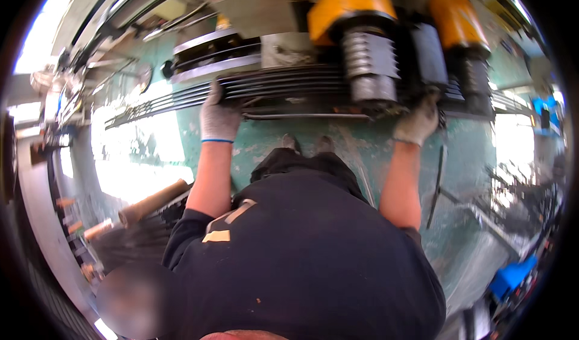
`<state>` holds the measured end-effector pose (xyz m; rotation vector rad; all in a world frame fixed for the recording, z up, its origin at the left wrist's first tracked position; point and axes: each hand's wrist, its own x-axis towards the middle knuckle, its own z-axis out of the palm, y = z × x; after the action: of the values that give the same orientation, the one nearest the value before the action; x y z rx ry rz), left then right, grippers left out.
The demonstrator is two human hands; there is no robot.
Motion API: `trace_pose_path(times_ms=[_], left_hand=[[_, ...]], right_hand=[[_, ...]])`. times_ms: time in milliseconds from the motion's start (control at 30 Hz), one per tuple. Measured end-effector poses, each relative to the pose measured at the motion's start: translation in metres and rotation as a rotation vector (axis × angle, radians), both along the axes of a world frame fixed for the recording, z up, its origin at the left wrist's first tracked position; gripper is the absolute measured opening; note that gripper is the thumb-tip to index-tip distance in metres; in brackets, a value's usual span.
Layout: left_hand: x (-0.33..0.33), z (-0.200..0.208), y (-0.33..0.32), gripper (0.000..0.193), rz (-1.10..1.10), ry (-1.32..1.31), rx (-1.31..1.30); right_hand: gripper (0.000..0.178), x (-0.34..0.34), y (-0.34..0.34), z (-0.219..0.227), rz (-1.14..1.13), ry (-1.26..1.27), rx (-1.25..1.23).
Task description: The person repeatedly feeds bundles of long metal rods into a yellow bending machine, operates the machine to bend them, and then removes the finished pieces to place them on a growing pile on the floor. The person wears gloves and a black shirt while performing this repetitive manufacturing task.
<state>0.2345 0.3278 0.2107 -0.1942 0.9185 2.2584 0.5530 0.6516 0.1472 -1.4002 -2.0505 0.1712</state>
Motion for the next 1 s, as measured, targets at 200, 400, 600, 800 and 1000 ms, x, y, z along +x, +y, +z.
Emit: trace_pose_path(times_ms=[200,400,600,800,1000], left_hand=[[-0.024,0.018,-0.051,0.053,0.051,-0.062,0.174],[-0.133,0.007,-0.167,0.053,0.288,-0.007,0.217],[-0.296,-0.022,-0.343,0.049,0.560,0.040,0.100],[-0.392,-0.023,-0.446,0.046,0.627,0.059,-0.001],[-0.436,-0.037,-0.487,0.044,0.370,0.234,-0.157]], right_hand=[[0.072,0.043,-0.023,-0.037,-0.135,-0.769,-0.052],[0.064,0.055,-0.066,-0.101,-0.343,0.003,-0.553],[0.042,0.037,-0.167,-0.144,-0.482,0.859,-1.223],[0.033,0.056,-0.236,-0.174,-1.310,2.823,-0.809],[0.036,0.050,-0.258,-0.141,-1.591,3.597,0.190]])
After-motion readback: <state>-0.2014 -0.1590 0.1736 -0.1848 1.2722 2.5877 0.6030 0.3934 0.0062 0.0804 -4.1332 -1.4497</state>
